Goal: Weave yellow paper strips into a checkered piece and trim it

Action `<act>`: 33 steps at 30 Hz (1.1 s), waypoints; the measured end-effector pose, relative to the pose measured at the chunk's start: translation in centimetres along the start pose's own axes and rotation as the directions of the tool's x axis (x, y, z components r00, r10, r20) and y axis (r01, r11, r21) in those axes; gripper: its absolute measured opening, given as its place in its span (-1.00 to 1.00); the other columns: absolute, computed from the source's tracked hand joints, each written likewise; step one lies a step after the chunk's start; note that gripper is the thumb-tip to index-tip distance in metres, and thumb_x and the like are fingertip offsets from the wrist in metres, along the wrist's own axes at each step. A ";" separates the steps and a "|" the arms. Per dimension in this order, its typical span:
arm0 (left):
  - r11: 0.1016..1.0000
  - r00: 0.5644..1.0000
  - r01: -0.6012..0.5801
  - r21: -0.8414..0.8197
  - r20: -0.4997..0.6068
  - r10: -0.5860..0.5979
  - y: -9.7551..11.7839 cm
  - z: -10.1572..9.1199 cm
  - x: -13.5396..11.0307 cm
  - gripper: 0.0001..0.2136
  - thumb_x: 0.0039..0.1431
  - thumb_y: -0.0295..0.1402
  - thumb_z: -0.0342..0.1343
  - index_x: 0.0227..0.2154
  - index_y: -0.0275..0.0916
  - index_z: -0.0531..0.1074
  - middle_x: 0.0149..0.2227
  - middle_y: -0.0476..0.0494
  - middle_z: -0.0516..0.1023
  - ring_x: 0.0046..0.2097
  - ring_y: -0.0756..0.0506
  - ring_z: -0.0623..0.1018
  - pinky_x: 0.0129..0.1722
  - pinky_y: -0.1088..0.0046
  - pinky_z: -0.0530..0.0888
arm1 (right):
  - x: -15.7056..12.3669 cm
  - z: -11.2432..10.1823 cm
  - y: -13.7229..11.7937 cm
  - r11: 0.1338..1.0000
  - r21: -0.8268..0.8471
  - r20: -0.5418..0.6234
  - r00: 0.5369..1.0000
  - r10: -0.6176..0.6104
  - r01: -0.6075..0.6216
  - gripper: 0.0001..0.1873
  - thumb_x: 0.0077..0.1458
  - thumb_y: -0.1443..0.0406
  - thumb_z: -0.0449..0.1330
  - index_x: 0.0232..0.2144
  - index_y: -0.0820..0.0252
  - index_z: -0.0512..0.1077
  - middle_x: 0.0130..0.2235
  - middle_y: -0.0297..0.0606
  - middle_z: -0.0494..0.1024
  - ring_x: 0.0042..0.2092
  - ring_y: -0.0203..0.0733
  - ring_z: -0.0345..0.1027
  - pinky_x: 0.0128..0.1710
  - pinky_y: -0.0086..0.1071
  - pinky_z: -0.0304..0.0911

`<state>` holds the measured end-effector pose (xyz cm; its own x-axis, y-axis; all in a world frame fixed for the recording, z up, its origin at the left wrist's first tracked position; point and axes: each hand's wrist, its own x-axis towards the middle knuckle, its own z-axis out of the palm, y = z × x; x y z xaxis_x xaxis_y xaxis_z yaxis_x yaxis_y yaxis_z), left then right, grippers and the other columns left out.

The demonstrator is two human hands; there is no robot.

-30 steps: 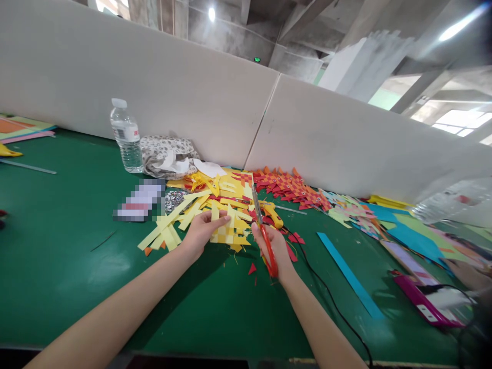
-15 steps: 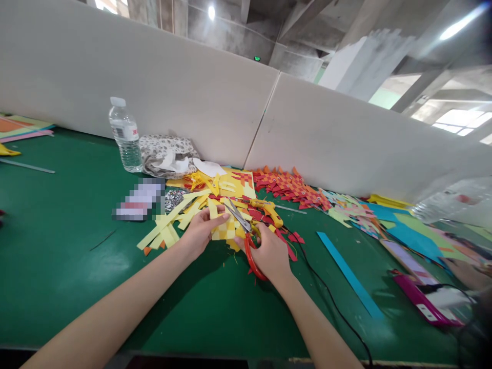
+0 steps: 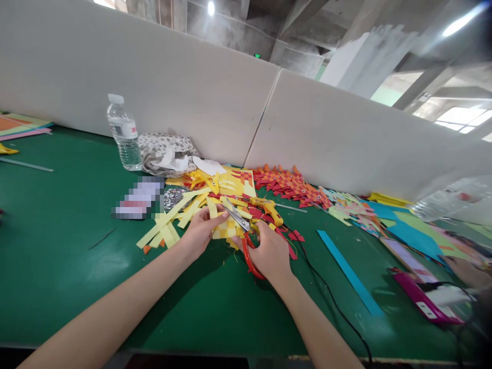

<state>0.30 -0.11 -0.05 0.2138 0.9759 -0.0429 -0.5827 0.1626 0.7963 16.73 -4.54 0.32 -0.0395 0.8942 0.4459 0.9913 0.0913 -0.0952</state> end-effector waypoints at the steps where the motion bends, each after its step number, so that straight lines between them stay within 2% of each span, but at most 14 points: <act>1: 1.000 1.000 0.000 0.002 -0.002 0.000 -0.1 0.0 0.0 -0.74 -0.20 -0.38 0.29 -0.40 -0.29 0.40 -0.39 -0.04 0.54 -0.29 -0.04 0.53 -0.27 0.47 0.43 | 0.0 0.0 0.0 1.000 -0.007 -0.004 1.000 -0.001 0.001 -0.53 -0.04 -0.08 0.00 -0.34 0.20 0.27 -0.44 -0.23 0.43 -0.43 -0.18 0.31 -0.51 -0.44 -0.02; 9: 0.997 0.997 0.070 -0.017 -0.043 -0.070 -0.1 0.1 -0.1 -0.74 -0.23 -0.40 0.30 -0.41 -0.28 0.39 -0.38 -0.06 0.54 -0.32 -0.05 0.54 -0.34 0.48 0.46 | -0.1 -0.2 -0.3 0.998 -0.063 -0.007 1.000 -0.004 0.003 -0.53 -0.04 -0.10 -0.01 -0.36 0.19 0.26 -0.45 -0.23 0.44 -0.42 -0.15 0.34 -0.51 -0.42 -0.03; 14: 0.993 0.994 0.099 -0.064 -0.036 -0.102 -0.5 0.0 0.0 -0.74 -0.22 -0.42 0.30 -0.43 -0.24 0.36 -0.44 0.00 0.54 -0.39 -0.02 0.54 -0.42 0.51 0.46 | -0.2 -0.2 -0.3 0.998 -0.068 0.003 1.000 -0.008 0.008 -0.53 -0.03 -0.11 -0.03 -0.41 0.17 0.25 -0.49 -0.25 0.43 -0.46 -0.17 0.33 -0.53 -0.43 -0.06; 22: 0.976 0.985 0.167 -0.143 -0.021 -0.172 -0.7 -0.1 0.1 -0.75 -0.18 -0.45 0.28 -0.41 -0.21 0.35 -0.41 0.00 0.55 -0.38 -0.01 0.55 -0.42 0.55 0.48 | -0.2 -0.3 -0.3 0.998 -0.064 0.013 1.000 -0.010 0.010 -0.54 -0.04 -0.11 -0.02 -0.48 0.17 0.26 -0.52 -0.27 0.43 -0.50 -0.21 0.30 -0.54 -0.43 -0.11; 29: 0.972 0.982 0.182 -0.150 -0.017 -0.187 -1.0 -0.2 0.2 -0.76 -0.17 -0.45 0.27 -0.40 -0.21 0.36 -0.44 -0.01 0.55 -0.41 0.00 0.55 -0.45 0.58 0.48 | -0.2 -0.4 -0.4 0.995 -0.094 0.026 1.000 -0.009 0.011 -0.53 -0.03 -0.11 -0.04 -0.51 0.17 0.26 -0.56 -0.27 0.42 -0.53 -0.21 0.28 -0.55 -0.43 -0.16; 33: 0.964 0.975 0.206 -0.167 -0.045 -0.216 -0.5 -0.1 0.3 -0.76 -0.18 -0.46 0.28 -0.40 -0.21 0.38 -0.42 -0.02 0.56 -0.40 -0.04 0.56 -0.44 0.52 0.50 | -0.1 -0.4 -0.4 0.995 -0.097 0.028 1.000 -0.003 0.006 -0.53 -0.04 -0.12 -0.04 -0.51 0.17 0.25 -0.55 -0.26 0.42 -0.53 -0.22 0.27 -0.55 -0.43 -0.16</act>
<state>0.56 0.11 -0.53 0.2994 0.9233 -0.2406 -0.6490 0.3819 0.6581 16.43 -4.86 0.62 -0.0464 0.9058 0.4211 0.9985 0.0539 -0.0058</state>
